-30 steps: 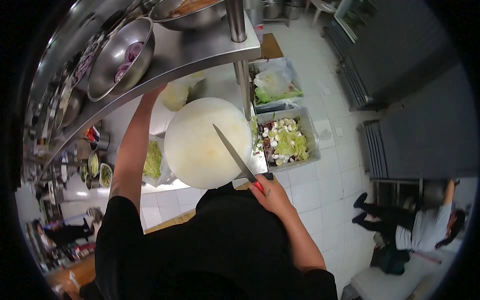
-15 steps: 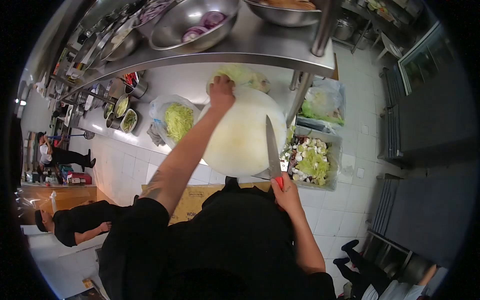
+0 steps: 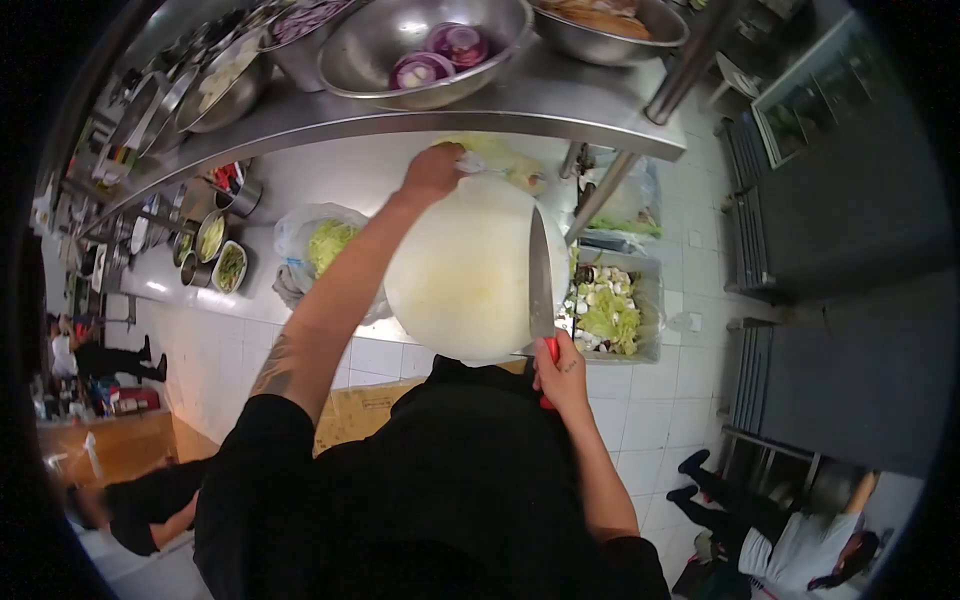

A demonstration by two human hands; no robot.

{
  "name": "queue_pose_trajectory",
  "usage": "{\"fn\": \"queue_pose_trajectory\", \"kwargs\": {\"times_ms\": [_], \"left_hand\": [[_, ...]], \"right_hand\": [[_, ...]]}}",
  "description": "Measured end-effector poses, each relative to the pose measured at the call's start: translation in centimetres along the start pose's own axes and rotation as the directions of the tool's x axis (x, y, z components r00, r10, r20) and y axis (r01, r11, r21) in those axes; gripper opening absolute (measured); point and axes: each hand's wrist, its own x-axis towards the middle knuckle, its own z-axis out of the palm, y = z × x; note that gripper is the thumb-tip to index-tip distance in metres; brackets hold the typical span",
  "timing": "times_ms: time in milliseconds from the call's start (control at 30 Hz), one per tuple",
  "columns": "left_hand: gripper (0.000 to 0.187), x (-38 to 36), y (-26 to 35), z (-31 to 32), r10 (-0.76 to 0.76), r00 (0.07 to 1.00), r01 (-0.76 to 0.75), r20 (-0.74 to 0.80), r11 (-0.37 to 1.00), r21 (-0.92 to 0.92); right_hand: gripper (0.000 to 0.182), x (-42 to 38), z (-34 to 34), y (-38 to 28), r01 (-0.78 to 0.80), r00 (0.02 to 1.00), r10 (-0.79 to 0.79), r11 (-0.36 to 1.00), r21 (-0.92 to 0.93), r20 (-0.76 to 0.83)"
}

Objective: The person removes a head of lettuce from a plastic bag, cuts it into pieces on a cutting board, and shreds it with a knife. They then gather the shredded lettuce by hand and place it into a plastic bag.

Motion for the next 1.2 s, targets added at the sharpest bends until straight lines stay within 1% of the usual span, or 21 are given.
{"fn": "queue_pose_trajectory", "kwargs": {"times_ms": [67,167,267,300,367,400,433,467,500,533,600,633,733,767,833,867,900,967,1067,1167,1200], "left_hand": [[0.051,-0.2,0.9,-3.0,0.063,0.993,-0.067,0.104,0.997,0.035],[0.061,-1.1,2.3,-3.6,0.104,0.975,-0.134,-0.197,0.980,-0.146],[0.067,0.1,1.6,-4.4,-0.053,0.950,-0.018,-0.309,0.975,-0.223],[0.065,0.0,1.9,-5.9,-0.193,0.962,0.136,-0.191,0.952,-0.274],[0.062,-0.4,1.3,-6.9,-0.079,0.935,-0.013,-0.347,0.967,-0.256],[0.060,-0.7,1.1,-7.3,-0.025,0.906,-0.082,-0.422,0.969,-0.234],[0.049,-1.4,2.0,-8.2,0.017,0.905,-0.059,-0.424,0.995,-0.086],[0.046,-2.0,2.7,-9.0,-0.031,0.949,-0.022,-0.314,0.986,-0.164],[0.043,-2.6,3.4,-9.5,-0.071,0.978,0.023,-0.195,0.971,-0.238],[0.041,-3.2,4.1,-9.6,-0.099,0.993,0.073,-0.069,0.949,-0.306],[0.033,-4.0,5.2,-8.4,-0.050,0.999,0.045,-0.015,0.968,-0.246],[0.029,-4.1,5.3,-7.6,-0.023,1.000,0.025,0.013,0.976,-0.216],[0.036,-3.4,2.6,-2.8,0.184,0.951,-0.204,-0.247,0.977,-0.056],[0.041,-3.2,0.7,-0.1,0.057,0.993,-0.046,-0.105,0.994,0.103],[0.043,-3.7,-1.2,2.8,0.010,0.998,0.003,-0.061,0.978,0.208],[0.041,-3.9,-2.5,4.8,0.032,0.996,-0.012,-0.079,0.972,0.236],[0.041,-4.1,-1.8,5.1,-0.021,0.997,0.040,-0.075,0.962,0.271],[0.040,-4.5,-0.1,5.0,-0.051,0.995,0.074,-0.085,0.954,0.290],[0.040,-4.0,0.6,4.2,-0.105,0.994,0.099,0.002,0.945,0.313],[0.042,-3.8,0.1,3.6,-0.118,0.991,0.100,0.058,0.962,0.252],[0.041,-4.0,-0.5,4.6,-0.087,0.996,0.085,-0.003,0.967,0.240]], "right_hand": [[0.023,1.1,1.0,0.8,0.140,0.990,-0.139,0.989,0.043,-0.030],[0.025,2.7,2.4,-1.7,0.092,0.996,-0.092,0.996,0.008,-0.012],[0.028,2.8,1.9,-2.0,0.130,0.992,-0.129,0.991,-0.017,0.012],[0.029,2.7,1.3,-1.9,0.126,0.992,-0.127,0.988,-0.087,0.004],[0.031,2.3,0.0,-1.5,0.113,0.993,-0.117,0.967,-0.229,-0.003],[0.031,2.2,-0.7,-0.7,0.160,0.985,-0.174,0.935,-0.316,-0.017],[0.031,2.4,-1.4,0.2,0.206,0.972,-0.235,0.893,-0.399,-0.023],[0.032,2.7,-1.8,0.9,0.250,0.954,-0.297,0.841,-0.479,-0.024],[0.030,1.8,-1.8,-1.3,0.260,0.946,-0.323,0.798,-0.543,-0.023],[0.029,1.9,-2.0,-1.2,0.273,0.938,-0.345,0.767,-0.581,-0.015],[0.028,2.3,-2.4,-0.3,0.291,0.922,-0.387,0.700,-0.652,-0.004],[0.027,2.5,-2.5,0.1,0.271,0.932,-0.361,0.672,-0.690,0.014],[0.025,2.9,-2.2,0.7,0.223,0.952,-0.302,0.592,-0.774,0.044],[0.024,2.8,-1.9,0.4,0.212,0.953,-0.299,0.574,-0.791,0.039],[0.023,2.6,-1.8,0.4,0.199,0.952,-0.306,0.559,-0.805,0.022],[0.022,2.7,-1.8,0.7,0.197,0.948,-0.317,0.564,-0.802,0.010],[0.021,2.6,-1.9,0.6,0.186,0.949,-0.316,0.563,-0.805,-0.002],[0.021,2.4,-1.7,0.6,0.174,0.946,-0.323,0.582,-0.795,-0.030],[0.021,2.3,-1.3,1.4,0.184,0.935,-0.350,0.617,-0.765,-0.058],[0.022,1.9,-0.9,0.7,0.159,0.943,-0.328,0.604,-0.781,-0.062],[0.023,1.9,-0.8,0.9,0.145,0.941,-0.329,0.609,-0.780,-0.082]]}}
